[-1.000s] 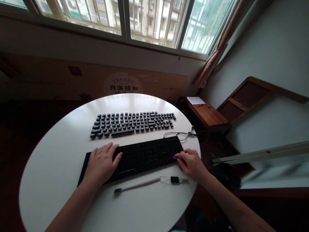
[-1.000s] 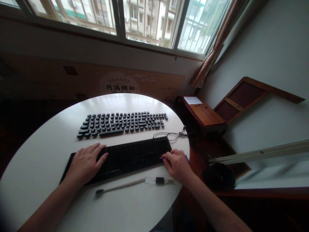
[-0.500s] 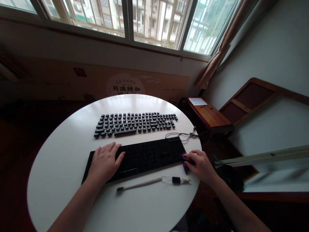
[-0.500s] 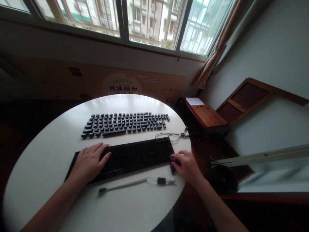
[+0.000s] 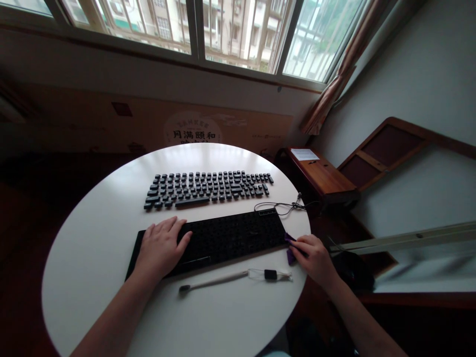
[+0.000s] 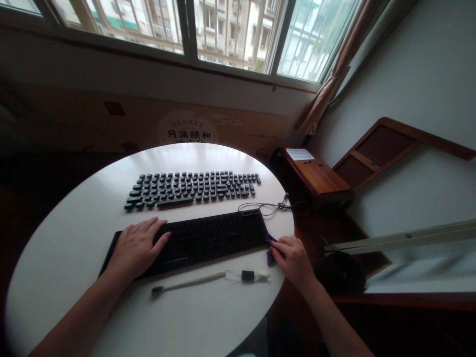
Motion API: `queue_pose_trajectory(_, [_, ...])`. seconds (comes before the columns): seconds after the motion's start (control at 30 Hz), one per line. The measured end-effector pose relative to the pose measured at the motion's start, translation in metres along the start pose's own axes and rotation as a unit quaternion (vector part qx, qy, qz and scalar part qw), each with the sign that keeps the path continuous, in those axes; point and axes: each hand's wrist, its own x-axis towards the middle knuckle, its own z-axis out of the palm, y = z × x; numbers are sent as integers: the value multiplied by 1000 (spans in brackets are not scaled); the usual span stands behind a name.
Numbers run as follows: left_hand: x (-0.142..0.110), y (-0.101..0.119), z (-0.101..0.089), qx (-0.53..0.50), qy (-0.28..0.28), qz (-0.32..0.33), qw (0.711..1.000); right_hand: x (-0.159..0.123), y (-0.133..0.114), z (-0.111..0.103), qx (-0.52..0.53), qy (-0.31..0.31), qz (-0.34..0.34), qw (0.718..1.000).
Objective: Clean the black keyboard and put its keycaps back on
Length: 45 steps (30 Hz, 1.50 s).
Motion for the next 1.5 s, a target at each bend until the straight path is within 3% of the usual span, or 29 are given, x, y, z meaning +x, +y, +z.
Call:
queue_pose_trajectory(0.17, [-1,-1,1,3,4,0,1000,2,-11,-2,-38,9,-38,998])
queue_pose_trajectory(0.4, [-1,0,1,18,3,6,1000,10,-20,0,-12,-23,-40,999])
queue_pose_trajectory(0.7, [-1,-1,2,17,5,7,1000,33,-68,12,45,-80,-78,993])
queue_pose_trajectory(0.8, [0,-1,3,16,8,9,1000,32,-59,6,22,-89,-67,993])
queue_pose_trajectory(1.0, [-1,-1,3,21,8,8,1000,18,-17,-12,-36,-72,-16,997])
queue_pose_trajectory(1.17, [-1,-1,2,26,5,5,1000,14,-17,-10,-42,-61,-10,997])
queue_pose_trajectory(1.3, [-1,-1,1,21,5,5,1000,23,-34,-5,-5,-85,-54,995])
queue_pose_trajectory(1.5, [-2,-1,1,15,7,2,1000,43,-54,0,-1,-106,-179,978])
